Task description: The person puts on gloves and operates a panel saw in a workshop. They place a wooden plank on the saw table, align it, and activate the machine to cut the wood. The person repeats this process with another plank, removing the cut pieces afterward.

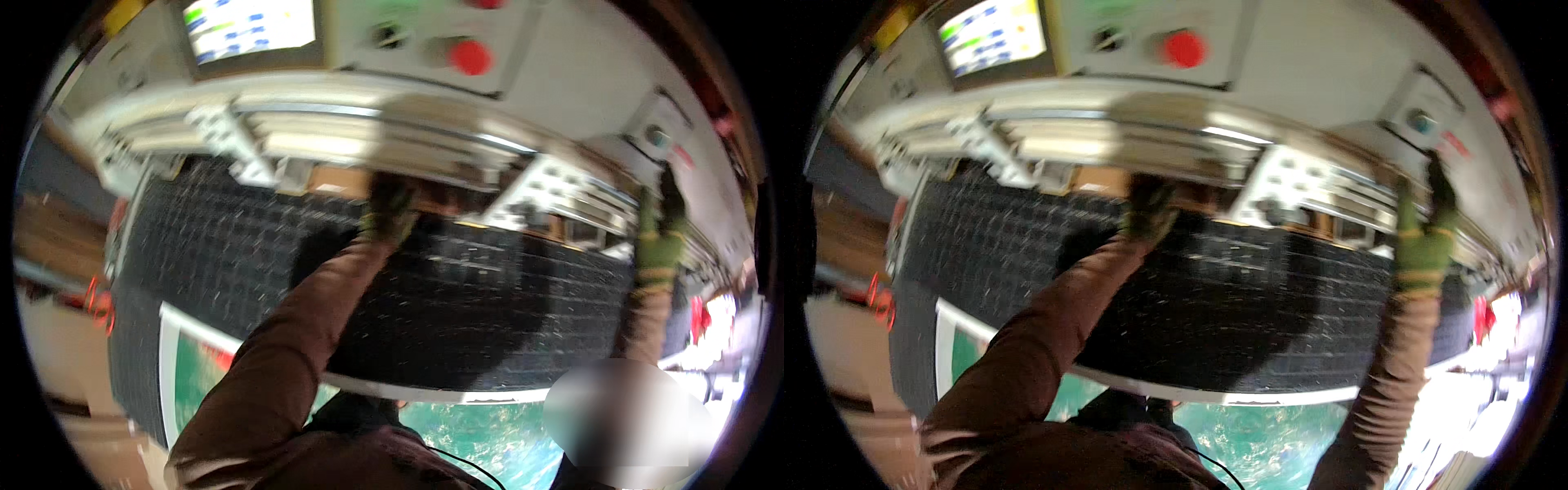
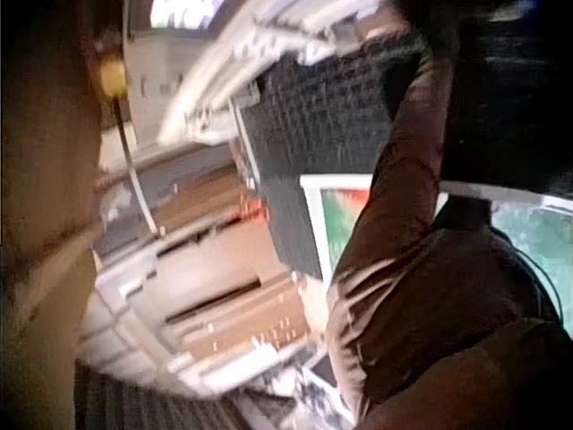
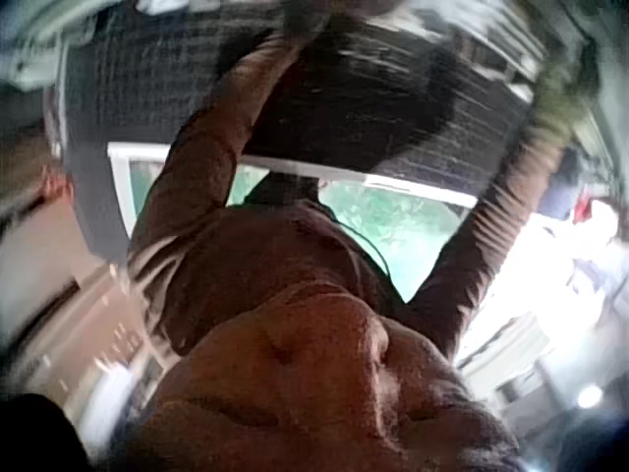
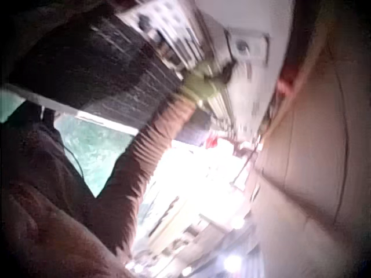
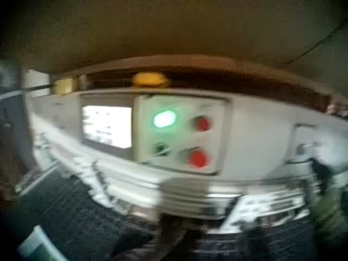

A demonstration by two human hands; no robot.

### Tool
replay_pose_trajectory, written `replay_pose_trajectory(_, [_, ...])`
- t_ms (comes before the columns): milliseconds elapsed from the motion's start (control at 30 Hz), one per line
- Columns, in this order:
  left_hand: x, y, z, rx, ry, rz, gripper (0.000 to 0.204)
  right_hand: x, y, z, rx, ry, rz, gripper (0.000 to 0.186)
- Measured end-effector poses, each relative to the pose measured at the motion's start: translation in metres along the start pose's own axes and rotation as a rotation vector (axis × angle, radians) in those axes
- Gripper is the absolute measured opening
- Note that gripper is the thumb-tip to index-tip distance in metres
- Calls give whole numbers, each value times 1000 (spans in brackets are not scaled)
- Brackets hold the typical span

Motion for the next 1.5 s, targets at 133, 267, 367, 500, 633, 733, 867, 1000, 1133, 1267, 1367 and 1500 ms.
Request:
replay_pose_trajectory(133, [0, 5, -8, -178, 106, 62, 57, -16, -14, 4, 183, 43, 97, 56])
replay_pose_trajectory(267, [3, 20, -8, -135, 71, -30, 49, -30, -26, 11, 184, 65, 99, 53])
replay_pose_trajectory(367, [0, 24, -12, -160, 32, -51, 49, -32, -30, 18, 206, 84, 99, 53])
replay_pose_trajectory(500, [-11, 16, -20, -101, 48, -7, 51, -23, -14, 1, 161, -4, 64, 52])
replay_pose_trajectory(633, [-8, -10, 3, -89, 63, -26, 49, -29, -23, 5, 148, 233, 13, 50])
replay_pose_trajectory(733, [5, 20, -8, -196, 12, -85, 56, -31, -30, 30, 48, 90, -35, 57])
replay_pose_trajectory(867, [7, 24, -4, -239, -28, -49, 60, -19, -30, 25, 91, -8, -52, 64])
replay_pose_trajectory(1000, [-1, 16, -6, -235, -46, -49, 58, -31, -16, 45, 181, 85, -38, 65])
replay_pose_trajectory(1133, [3, 12, 0, -161, -59, -56, 55, -37, -26, 34, 435, 72, 91, 60])
replay_pose_trajectory(1267, [-2, 10, -1, -185, -82, -75, 52, -50, -29, 39, 479, 53, 163, 58])
replay_pose_trajectory(1367, [-5, 11, -2, -190, -67, -78, 48, -52, -28, 41, 490, 72, 166, 59])
replay_pose_trajectory(1500, [-9, 11, -7, -176, -77, -63, 46, -51, -29, 39, 546, 18, 238, 62])
Point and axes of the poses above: each hand's wrist, its own x-axis away from the middle knuckle, its own y-axis out of the back of the hand, z = x × y, the point moved 10 cm from there along -x, towards the middle knuckle, and after that the axes turned 14 degrees about y, right-handed, at the moved point
